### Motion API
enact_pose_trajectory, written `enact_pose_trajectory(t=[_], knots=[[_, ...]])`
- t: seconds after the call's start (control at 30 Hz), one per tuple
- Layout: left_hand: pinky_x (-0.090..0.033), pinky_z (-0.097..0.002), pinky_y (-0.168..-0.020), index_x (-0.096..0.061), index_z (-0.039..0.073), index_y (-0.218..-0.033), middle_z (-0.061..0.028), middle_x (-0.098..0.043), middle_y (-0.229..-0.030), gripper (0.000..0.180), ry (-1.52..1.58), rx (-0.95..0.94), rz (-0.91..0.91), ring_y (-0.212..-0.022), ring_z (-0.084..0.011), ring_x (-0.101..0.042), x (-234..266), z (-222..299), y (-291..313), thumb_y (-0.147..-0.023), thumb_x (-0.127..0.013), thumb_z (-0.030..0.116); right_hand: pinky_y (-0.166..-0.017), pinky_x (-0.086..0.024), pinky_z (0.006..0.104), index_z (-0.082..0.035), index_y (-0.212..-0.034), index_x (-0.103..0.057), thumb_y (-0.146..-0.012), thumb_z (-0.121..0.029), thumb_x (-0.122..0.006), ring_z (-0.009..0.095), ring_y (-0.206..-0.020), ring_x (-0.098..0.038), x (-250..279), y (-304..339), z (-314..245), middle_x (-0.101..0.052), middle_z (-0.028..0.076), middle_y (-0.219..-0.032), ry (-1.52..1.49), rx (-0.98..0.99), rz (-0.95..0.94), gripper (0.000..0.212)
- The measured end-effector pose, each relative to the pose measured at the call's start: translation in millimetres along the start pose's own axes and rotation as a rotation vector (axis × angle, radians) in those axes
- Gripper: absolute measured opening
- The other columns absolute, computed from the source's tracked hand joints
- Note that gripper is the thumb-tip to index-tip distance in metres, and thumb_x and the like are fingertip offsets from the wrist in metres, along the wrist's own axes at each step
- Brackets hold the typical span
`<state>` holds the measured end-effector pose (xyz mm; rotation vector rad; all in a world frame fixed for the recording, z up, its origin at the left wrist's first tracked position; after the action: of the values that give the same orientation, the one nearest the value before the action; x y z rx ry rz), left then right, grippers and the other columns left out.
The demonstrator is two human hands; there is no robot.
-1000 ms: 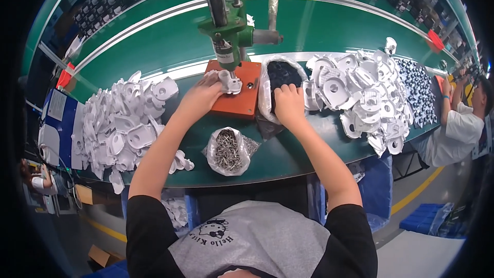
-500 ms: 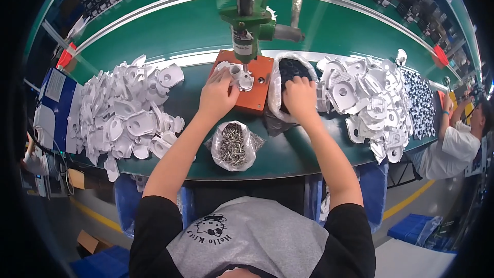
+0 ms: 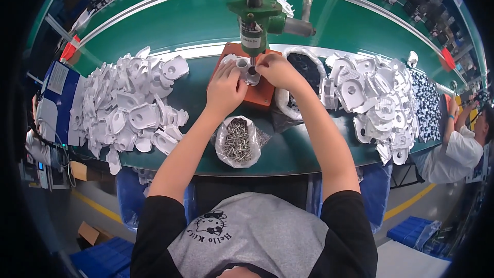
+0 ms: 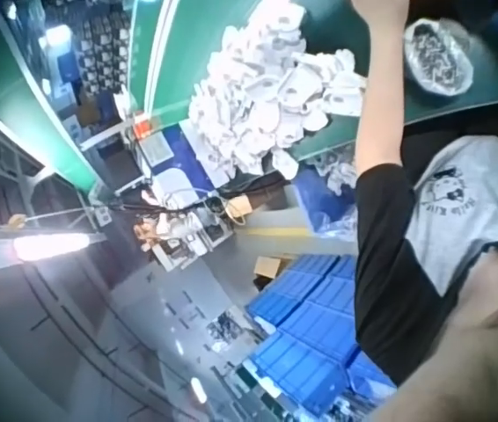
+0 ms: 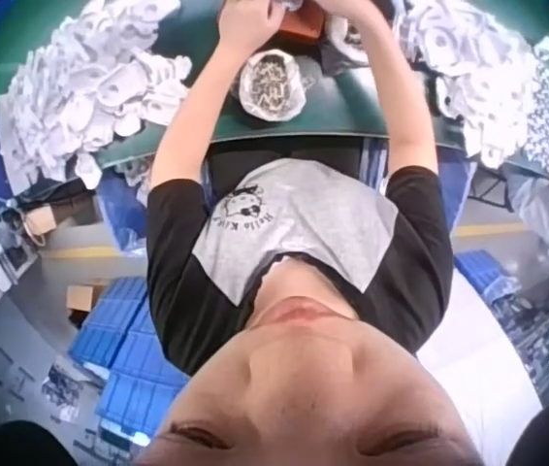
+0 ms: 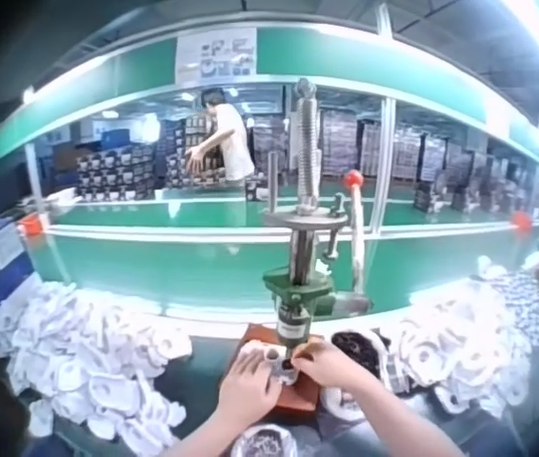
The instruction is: The recorder is inserting small metal components into white plastic housings using a manual press machine at an assembly line station.
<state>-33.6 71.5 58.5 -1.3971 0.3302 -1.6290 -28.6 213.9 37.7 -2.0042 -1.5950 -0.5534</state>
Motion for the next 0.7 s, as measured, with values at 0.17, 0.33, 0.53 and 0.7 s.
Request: enact_pose_trajectory(t=[0.17, 0.33, 0.53, 0.7], knots=[[-0.043, -0.0453, -0.099, -0.058, -0.003, -0.093, -0.0222, -0.063, -0.105, 0.021, -0.014, 0.004, -0.007, -0.107, -0.0372, -0.059, -1.5, -3.0, 0.8, -0.076, -0.058, 0.01, -0.071, -0.046, 0.0347, 0.001, -0.079, -0.06, -0.076, -0.021, -0.062, 0.025, -0.072, -0.058, -11.7, -18.0, 28.4, -0.061, 0.017, -0.077, -0.054, -0.214, -0.116, 0.022], [-0.043, -0.0457, -0.099, -0.057, -0.004, -0.092, -0.0247, -0.063, -0.107, 0.021, -0.013, 0.007, -0.015, -0.105, -0.0379, -0.06, -2.9, -4.1, 1.3, -0.076, -0.057, 0.01, -0.066, -0.044, 0.0295, 0.002, -0.08, -0.062, -0.08, -0.015, -0.062, 0.015, -0.068, -0.054, -13.2, -14.4, 22.7, -0.062, 0.008, -0.076, -0.205, -0.188, -0.199, 0.017], [-0.043, -0.0462, -0.099, -0.057, -0.004, -0.091, -0.0242, -0.063, -0.107, 0.02, -0.016, 0.005, -0.011, -0.106, -0.0377, -0.06, -1.1, -3.9, 1.6, -0.076, -0.056, 0.01, -0.067, -0.044, 0.0301, 0.001, -0.081, -0.064, -0.08, -0.016, -0.062, 0.016, -0.071, -0.056, -15.1, -15.0, 27.5, -0.062, 0.008, -0.076, -0.141, -0.208, -0.178, 0.017], [-0.044, -0.0457, -0.098, -0.057, -0.003, -0.091, -0.022, -0.063, -0.105, 0.019, -0.016, 0.006, 0.004, -0.107, -0.0374, -0.059, -1.7, -1.2, 0.7, -0.076, -0.057, 0.009, -0.068, -0.045, 0.0328, -0.003, -0.082, -0.059, -0.076, -0.022, -0.065, 0.022, -0.07, -0.057, -12.1, -17.3, 34.4, -0.06, 0.011, -0.074, 0.008, -0.186, -0.103, 0.021]])
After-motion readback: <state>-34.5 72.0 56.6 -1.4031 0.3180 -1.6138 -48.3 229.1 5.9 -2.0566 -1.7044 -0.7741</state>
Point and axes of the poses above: each hand's wrist, its own y-axis away from the middle knuckle, its own x-axis out of the back of the hand, z = x × y, the point moved 10 cm from there along -y, towards the middle knuckle
